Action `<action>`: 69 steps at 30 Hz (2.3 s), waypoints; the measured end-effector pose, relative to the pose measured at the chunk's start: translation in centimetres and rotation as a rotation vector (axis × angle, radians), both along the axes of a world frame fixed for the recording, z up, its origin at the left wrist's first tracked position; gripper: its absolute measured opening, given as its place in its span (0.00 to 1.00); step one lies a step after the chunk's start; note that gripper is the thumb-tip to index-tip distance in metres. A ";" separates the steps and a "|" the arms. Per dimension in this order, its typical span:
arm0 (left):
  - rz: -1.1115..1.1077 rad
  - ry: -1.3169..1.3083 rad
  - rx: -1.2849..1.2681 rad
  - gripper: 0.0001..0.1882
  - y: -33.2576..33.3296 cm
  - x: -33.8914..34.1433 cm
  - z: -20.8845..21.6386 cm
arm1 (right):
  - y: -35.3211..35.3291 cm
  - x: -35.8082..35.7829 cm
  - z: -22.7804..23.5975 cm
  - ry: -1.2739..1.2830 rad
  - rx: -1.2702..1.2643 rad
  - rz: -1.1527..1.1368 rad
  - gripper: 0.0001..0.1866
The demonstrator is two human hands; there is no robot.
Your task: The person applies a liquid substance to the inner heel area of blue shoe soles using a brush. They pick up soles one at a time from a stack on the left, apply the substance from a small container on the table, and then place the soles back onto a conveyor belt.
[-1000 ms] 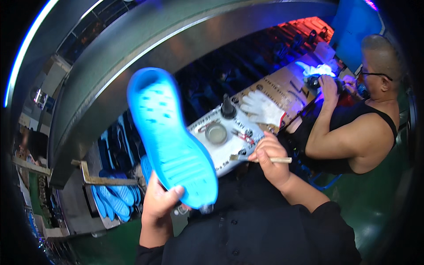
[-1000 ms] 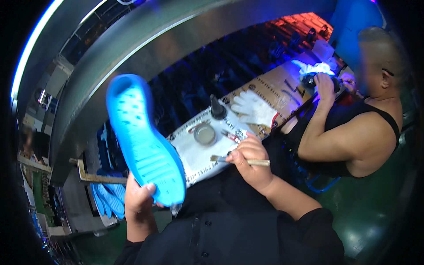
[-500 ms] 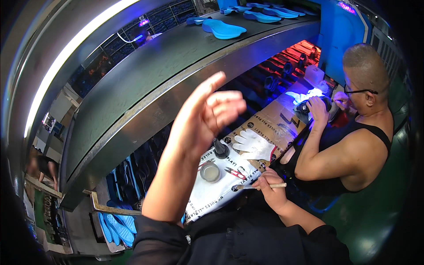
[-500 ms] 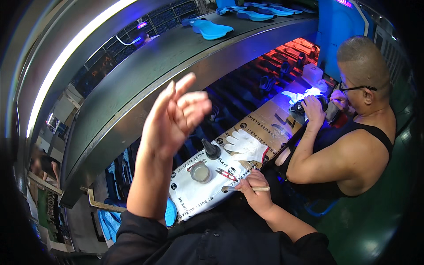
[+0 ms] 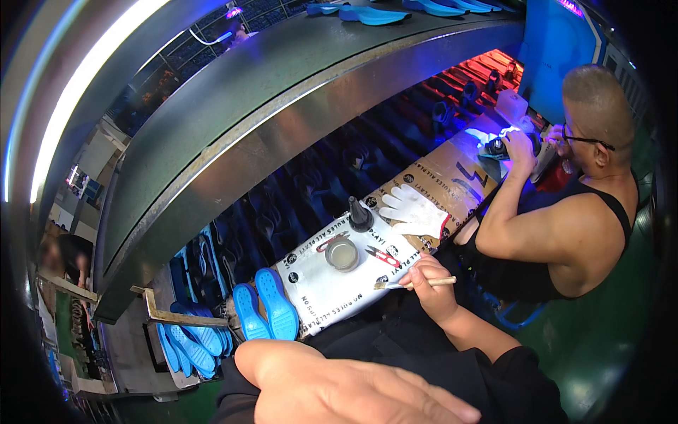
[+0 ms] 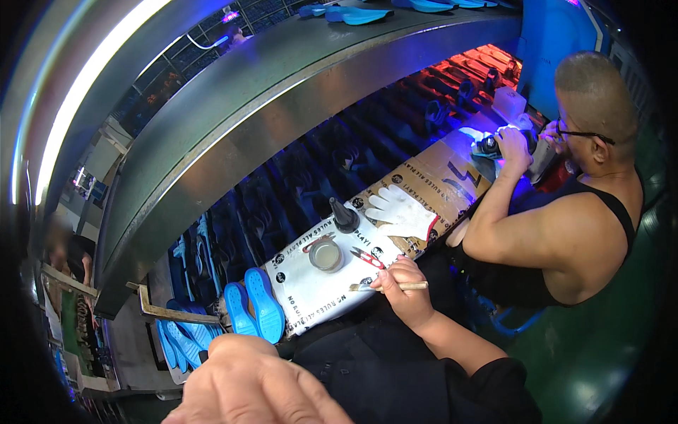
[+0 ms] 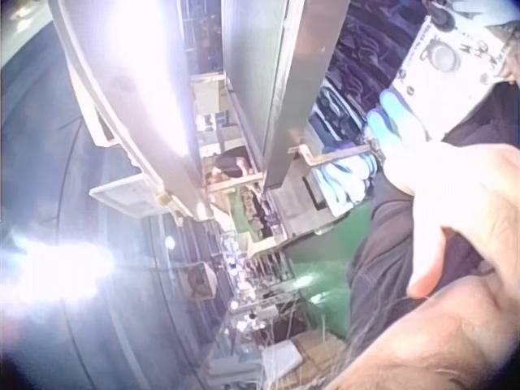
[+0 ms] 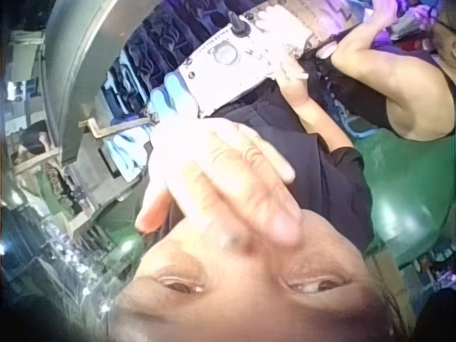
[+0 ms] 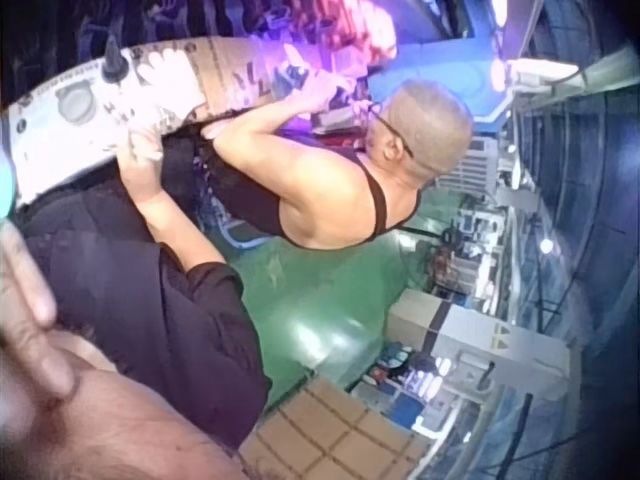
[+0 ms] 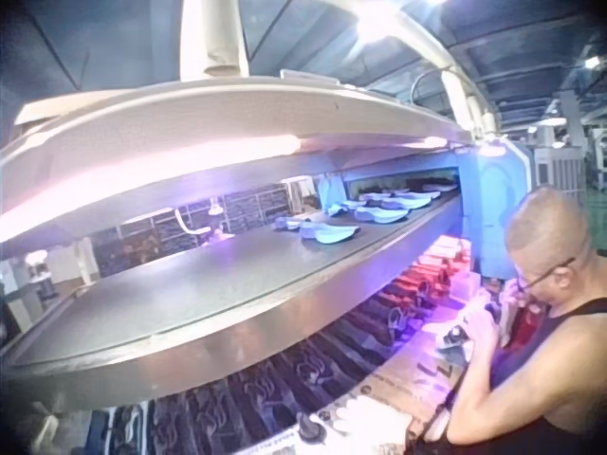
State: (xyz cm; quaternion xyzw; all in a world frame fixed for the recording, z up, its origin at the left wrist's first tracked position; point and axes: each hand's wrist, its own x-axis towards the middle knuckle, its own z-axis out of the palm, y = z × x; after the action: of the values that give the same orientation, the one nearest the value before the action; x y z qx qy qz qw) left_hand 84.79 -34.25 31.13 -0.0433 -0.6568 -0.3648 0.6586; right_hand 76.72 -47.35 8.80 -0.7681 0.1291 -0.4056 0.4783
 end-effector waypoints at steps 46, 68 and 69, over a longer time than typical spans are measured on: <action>0.978 0.803 1.614 0.20 20.5 12.2 -28.1 | 0.1 14.0 -5.5 0.231 -0.329 0.078 0.14; 1.638 0.158 1.096 0.27 12.5 7.6 -22.7 | 5.6 6.6 3.3 0.049 -0.147 0.378 0.15; 1.666 0.153 1.056 0.27 12.6 7.5 -22.6 | 5.8 6.5 3.3 0.050 -0.226 0.378 0.13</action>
State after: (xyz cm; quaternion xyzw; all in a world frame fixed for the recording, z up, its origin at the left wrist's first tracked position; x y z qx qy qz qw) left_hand 92.30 -21.68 8.49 0.7085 -0.1862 -0.0273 0.6802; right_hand 83.23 -41.52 12.07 -0.8373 -0.0518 -0.3013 0.4534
